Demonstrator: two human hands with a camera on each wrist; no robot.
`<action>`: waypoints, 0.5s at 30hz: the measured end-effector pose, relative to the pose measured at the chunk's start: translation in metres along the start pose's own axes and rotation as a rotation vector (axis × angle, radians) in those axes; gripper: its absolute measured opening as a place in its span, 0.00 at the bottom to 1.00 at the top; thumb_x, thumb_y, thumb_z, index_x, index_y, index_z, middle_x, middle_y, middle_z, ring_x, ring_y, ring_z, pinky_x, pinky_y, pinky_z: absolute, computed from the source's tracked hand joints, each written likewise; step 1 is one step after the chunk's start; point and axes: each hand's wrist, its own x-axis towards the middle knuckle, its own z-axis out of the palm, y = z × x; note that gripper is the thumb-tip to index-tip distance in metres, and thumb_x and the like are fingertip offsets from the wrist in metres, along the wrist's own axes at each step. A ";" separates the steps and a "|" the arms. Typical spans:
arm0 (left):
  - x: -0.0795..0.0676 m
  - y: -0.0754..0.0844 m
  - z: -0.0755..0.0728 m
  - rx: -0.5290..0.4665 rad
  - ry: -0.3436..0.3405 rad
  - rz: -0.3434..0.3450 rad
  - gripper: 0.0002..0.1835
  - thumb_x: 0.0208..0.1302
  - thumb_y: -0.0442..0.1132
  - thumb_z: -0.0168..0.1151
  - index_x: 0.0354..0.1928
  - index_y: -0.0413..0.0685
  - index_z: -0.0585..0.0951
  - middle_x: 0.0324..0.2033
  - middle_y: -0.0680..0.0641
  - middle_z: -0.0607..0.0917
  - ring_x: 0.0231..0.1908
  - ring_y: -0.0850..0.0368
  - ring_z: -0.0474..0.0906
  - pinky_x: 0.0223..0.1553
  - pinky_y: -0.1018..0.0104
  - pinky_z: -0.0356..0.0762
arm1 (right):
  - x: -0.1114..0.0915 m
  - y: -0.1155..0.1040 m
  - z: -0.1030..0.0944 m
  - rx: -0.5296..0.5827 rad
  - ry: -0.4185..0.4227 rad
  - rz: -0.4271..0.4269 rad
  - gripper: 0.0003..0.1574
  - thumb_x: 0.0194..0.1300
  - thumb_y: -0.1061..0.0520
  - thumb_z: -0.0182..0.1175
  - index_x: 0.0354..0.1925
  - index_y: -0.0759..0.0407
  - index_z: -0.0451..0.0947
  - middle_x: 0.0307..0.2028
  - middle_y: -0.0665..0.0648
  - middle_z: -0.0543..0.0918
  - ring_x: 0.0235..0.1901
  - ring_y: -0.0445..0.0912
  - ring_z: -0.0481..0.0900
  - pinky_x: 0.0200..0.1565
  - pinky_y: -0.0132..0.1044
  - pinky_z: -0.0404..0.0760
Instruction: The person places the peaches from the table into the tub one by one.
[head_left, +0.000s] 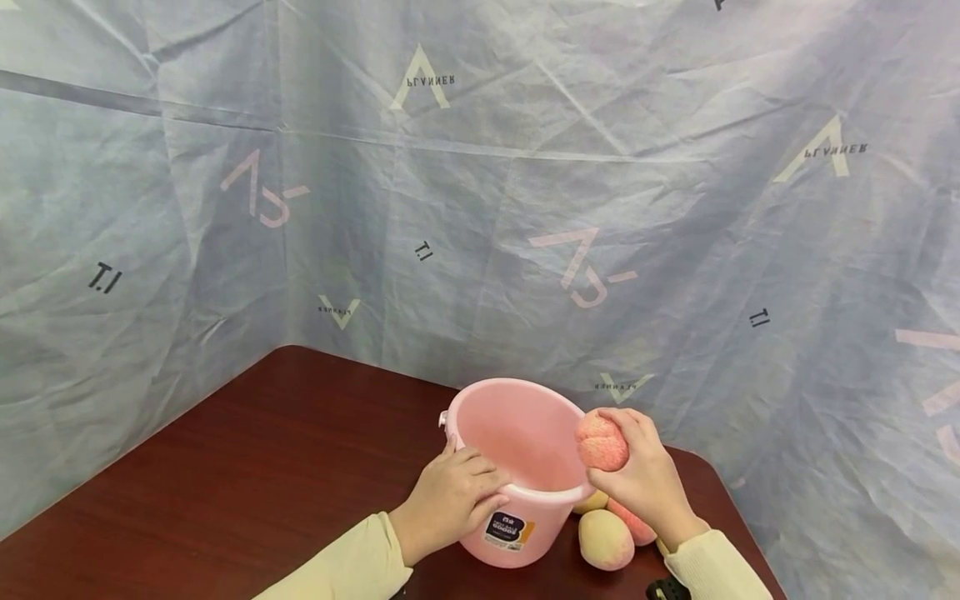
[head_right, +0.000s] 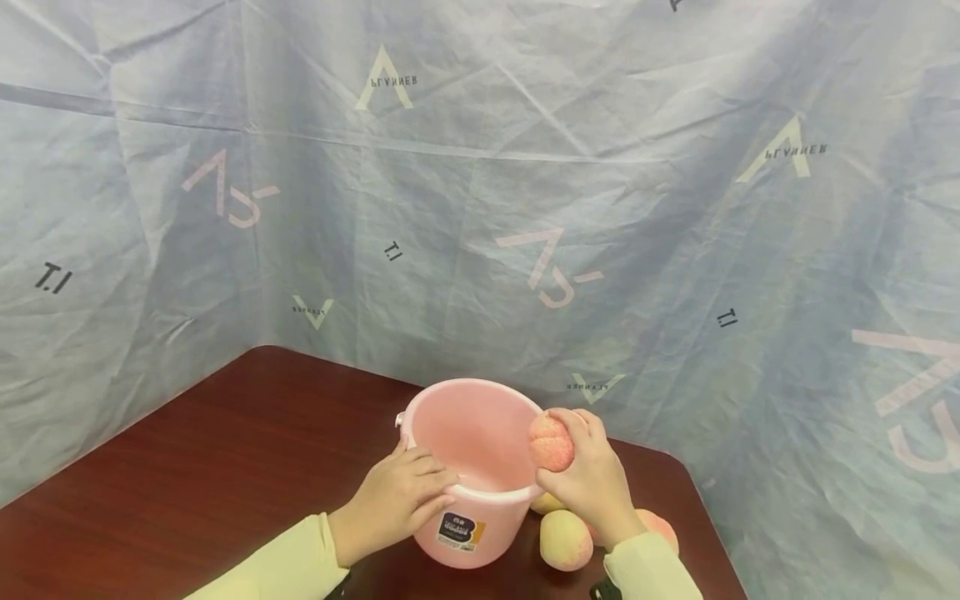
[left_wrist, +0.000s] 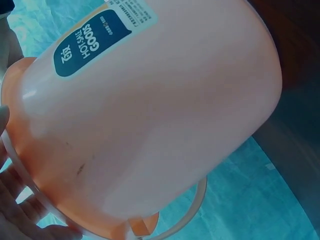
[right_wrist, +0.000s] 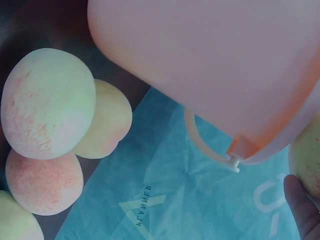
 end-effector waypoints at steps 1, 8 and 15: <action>0.000 0.000 0.000 0.000 -0.002 0.001 0.10 0.55 0.50 0.69 0.38 0.58 0.87 0.32 0.58 0.84 0.38 0.60 0.77 0.47 0.43 0.78 | 0.001 -0.001 0.000 0.000 -0.011 -0.001 0.40 0.38 0.62 0.72 0.54 0.56 0.74 0.52 0.65 0.73 0.40 0.58 0.80 0.36 0.52 0.80; 0.002 -0.001 0.000 -0.006 -0.017 0.009 0.10 0.56 0.50 0.68 0.38 0.58 0.87 0.33 0.58 0.84 0.38 0.61 0.77 0.48 0.44 0.78 | 0.007 -0.005 0.002 0.026 -0.074 -0.016 0.41 0.37 0.62 0.73 0.54 0.57 0.75 0.52 0.66 0.74 0.42 0.56 0.79 0.37 0.50 0.80; 0.002 -0.003 -0.001 -0.016 -0.014 0.027 0.09 0.56 0.49 0.68 0.37 0.57 0.86 0.32 0.58 0.84 0.37 0.60 0.76 0.48 0.44 0.78 | 0.010 -0.006 0.002 0.081 -0.143 -0.006 0.42 0.36 0.62 0.74 0.55 0.57 0.75 0.52 0.65 0.74 0.44 0.56 0.78 0.39 0.50 0.80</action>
